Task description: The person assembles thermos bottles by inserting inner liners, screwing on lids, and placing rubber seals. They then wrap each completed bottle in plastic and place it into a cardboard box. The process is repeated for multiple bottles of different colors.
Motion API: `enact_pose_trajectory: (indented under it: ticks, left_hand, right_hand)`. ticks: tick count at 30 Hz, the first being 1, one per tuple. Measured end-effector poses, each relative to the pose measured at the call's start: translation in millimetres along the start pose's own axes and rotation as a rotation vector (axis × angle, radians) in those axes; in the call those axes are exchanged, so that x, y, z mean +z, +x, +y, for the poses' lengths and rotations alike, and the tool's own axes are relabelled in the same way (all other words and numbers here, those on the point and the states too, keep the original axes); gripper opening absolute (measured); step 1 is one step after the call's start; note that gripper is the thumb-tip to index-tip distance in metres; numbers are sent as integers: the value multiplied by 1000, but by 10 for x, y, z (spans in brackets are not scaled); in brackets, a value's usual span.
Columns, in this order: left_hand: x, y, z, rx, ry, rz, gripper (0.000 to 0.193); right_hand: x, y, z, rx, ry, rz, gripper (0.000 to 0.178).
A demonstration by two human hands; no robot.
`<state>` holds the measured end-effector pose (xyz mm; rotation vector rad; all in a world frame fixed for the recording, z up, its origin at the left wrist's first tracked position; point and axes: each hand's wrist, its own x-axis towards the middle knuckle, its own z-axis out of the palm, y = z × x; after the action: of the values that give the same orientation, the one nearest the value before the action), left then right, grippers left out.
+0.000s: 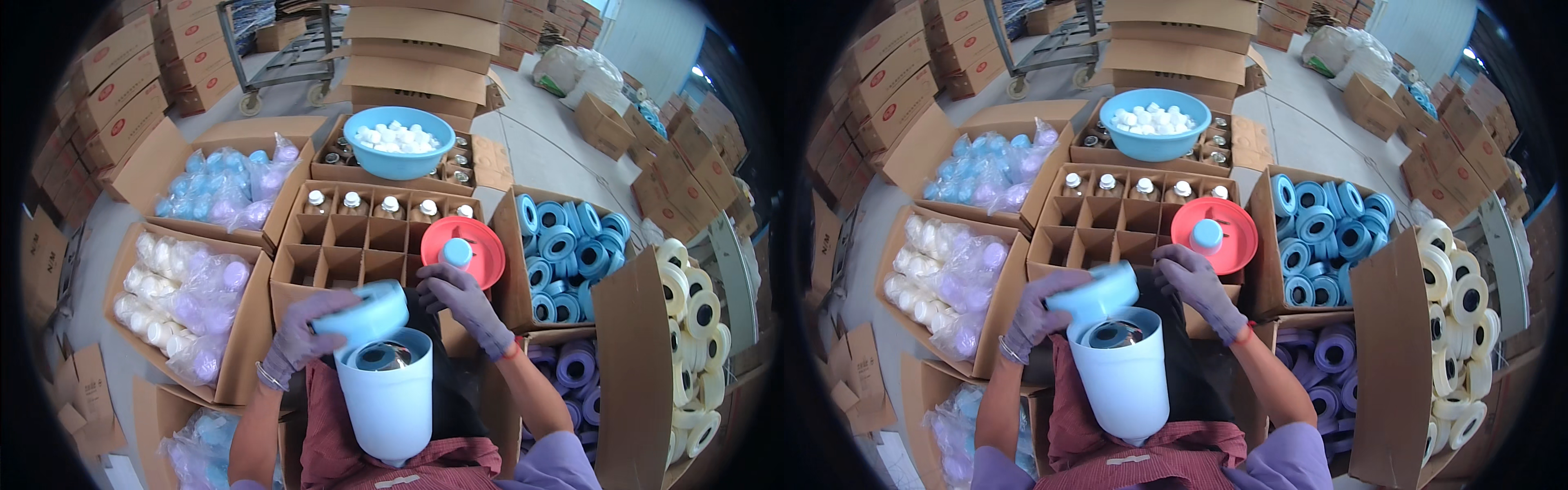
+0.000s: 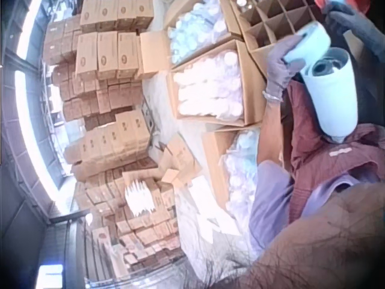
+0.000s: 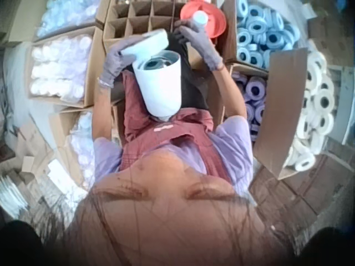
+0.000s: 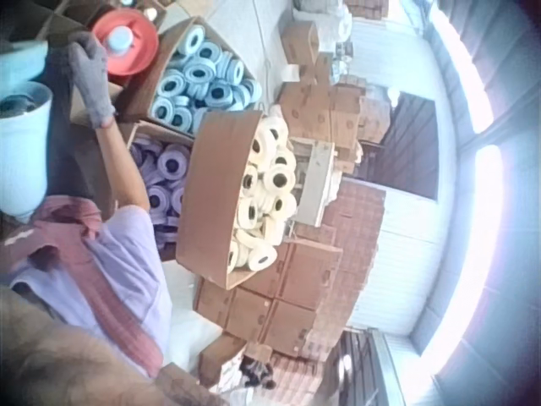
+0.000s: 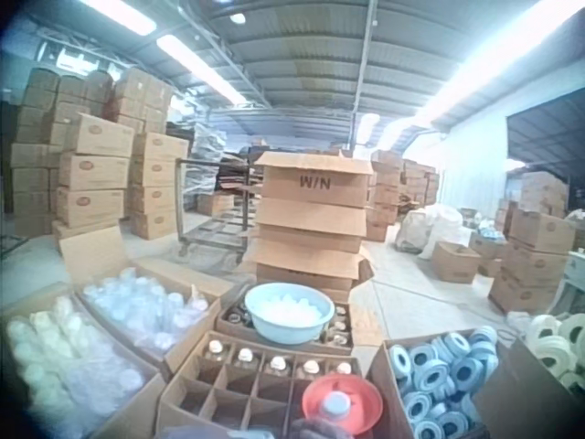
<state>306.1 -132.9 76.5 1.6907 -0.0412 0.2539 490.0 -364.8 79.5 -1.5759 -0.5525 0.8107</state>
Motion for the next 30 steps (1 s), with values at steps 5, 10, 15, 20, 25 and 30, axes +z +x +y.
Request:
enact_pose_trajectory:
  ticks: [5,10,15,20,25,30]
  left_hand:
    - [92,89,19,157,112,-293,66]
    - [211,-42,-17,157,133,-309,68]
    - [583,-319,444,152,647,-88,56]
    - [530,-378,223,-31,119,138,39]
    - [866,-112,-351,237,152,82,41]
    - [1088,-429,-505,50,109,-180,39]
  right_hand:
    - [359,-234,-53,-155,126,-115,39]
    - [445,-331,66,-299,-53,-155,32]
    - [458,-20,523,-397,255,-431,31]
    - [453,-324,224,-415,-10,-333,37]
    - [216,-1289,-469,-870,-663,-292,43]
    - [22,-1828,-517,-802,-728,-206,56]
